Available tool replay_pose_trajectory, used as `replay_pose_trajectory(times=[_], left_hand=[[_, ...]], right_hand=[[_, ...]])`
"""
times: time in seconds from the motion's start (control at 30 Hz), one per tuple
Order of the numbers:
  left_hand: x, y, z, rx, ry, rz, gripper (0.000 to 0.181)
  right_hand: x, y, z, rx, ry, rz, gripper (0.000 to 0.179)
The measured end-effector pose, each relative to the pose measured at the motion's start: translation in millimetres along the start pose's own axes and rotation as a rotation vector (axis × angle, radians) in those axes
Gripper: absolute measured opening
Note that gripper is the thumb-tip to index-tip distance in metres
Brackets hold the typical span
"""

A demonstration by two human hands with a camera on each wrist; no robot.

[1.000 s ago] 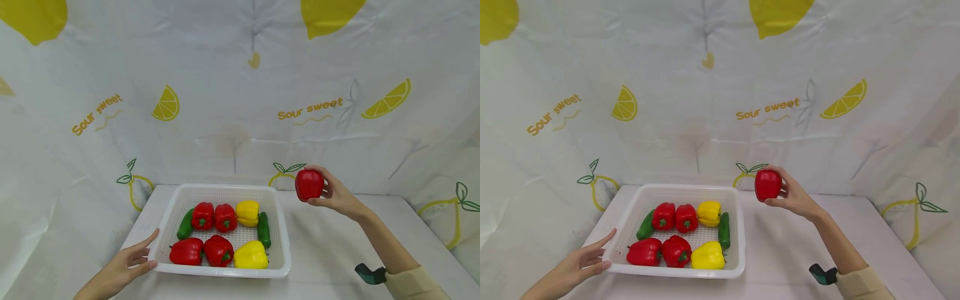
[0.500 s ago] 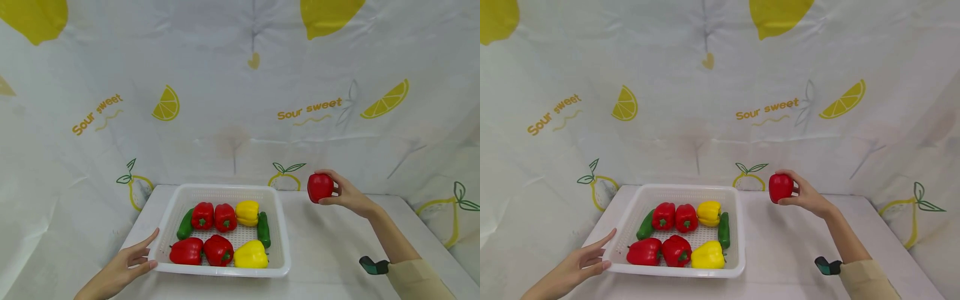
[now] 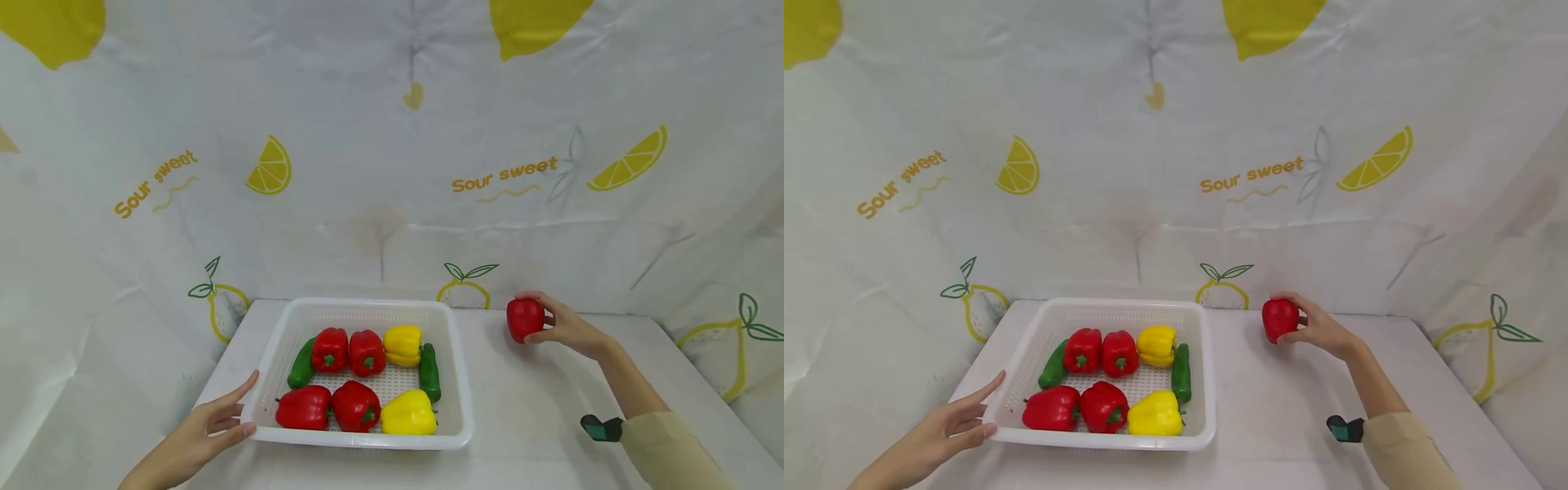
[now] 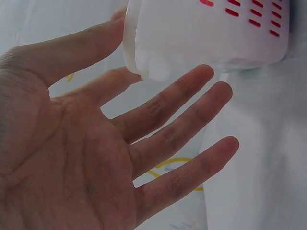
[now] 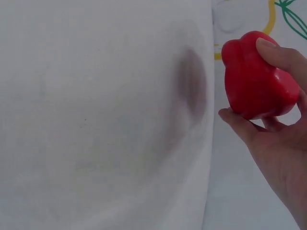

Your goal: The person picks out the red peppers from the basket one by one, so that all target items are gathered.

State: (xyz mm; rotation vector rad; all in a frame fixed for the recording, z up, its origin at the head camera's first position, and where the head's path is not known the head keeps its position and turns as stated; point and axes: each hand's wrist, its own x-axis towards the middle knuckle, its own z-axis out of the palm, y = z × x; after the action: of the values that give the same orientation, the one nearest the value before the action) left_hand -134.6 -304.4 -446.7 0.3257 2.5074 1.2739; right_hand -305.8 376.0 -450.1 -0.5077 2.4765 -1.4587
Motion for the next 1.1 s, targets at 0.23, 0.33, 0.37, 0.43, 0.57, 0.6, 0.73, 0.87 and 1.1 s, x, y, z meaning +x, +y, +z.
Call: replay_pose_trajectory(times=[0.23, 0.33, 0.37, 0.43, 0.57, 0.6, 0.73, 0.87, 1.1], left_hand=[[-0.6, -0.9, 0.7, -0.013, 0.004, -0.005, 0.079], [-0.4, -0.9, 0.7, -0.017, -0.003, 0.006, 0.079], [-0.3, -0.9, 0.6, -0.018, -0.005, 0.01, 0.079], [-0.2, -1.0, 0.5, -0.018, -0.006, 0.013, 0.079], [0.1, -1.9, 0.2, -0.023, -0.011, 0.023, 0.079], [0.2, -2.1, 0.2, -0.024, -0.012, 0.024, 0.079], [0.2, -2.2, 0.2, -0.033, -0.015, 0.021, 0.079], [-0.4, -1.4, 0.6, -0.031, -0.009, 0.017, 0.079], [-1.6, -0.9, 1.5, -0.024, 0.001, 0.029, 0.079]], right_hand=[[3.8, 15.4, 1.3, -0.037, -0.006, 0.069, 0.09], [4.1, 18.2, 2.1, -0.039, -0.01, 0.082, 0.086], [3.8, 19.0, 2.1, -0.039, -0.014, 0.084, 0.086], [2.9, 20.3, 2.1, -0.039, -0.018, 0.089, 0.087], [-0.2, 21.5, 1.6, -0.041, -0.02, 0.104, 0.092], [-0.9, 21.8, 1.5, -0.042, -0.02, 0.106, 0.093], [-2.1, 22.6, 2.0, -0.048, -0.018, 0.116, 0.096], [-1.6, 20.2, 2.8, -0.061, -0.017, 0.129, 0.097], [-1.1, 12.4, 0.8, -0.066, -0.012, 0.108, 0.099]])
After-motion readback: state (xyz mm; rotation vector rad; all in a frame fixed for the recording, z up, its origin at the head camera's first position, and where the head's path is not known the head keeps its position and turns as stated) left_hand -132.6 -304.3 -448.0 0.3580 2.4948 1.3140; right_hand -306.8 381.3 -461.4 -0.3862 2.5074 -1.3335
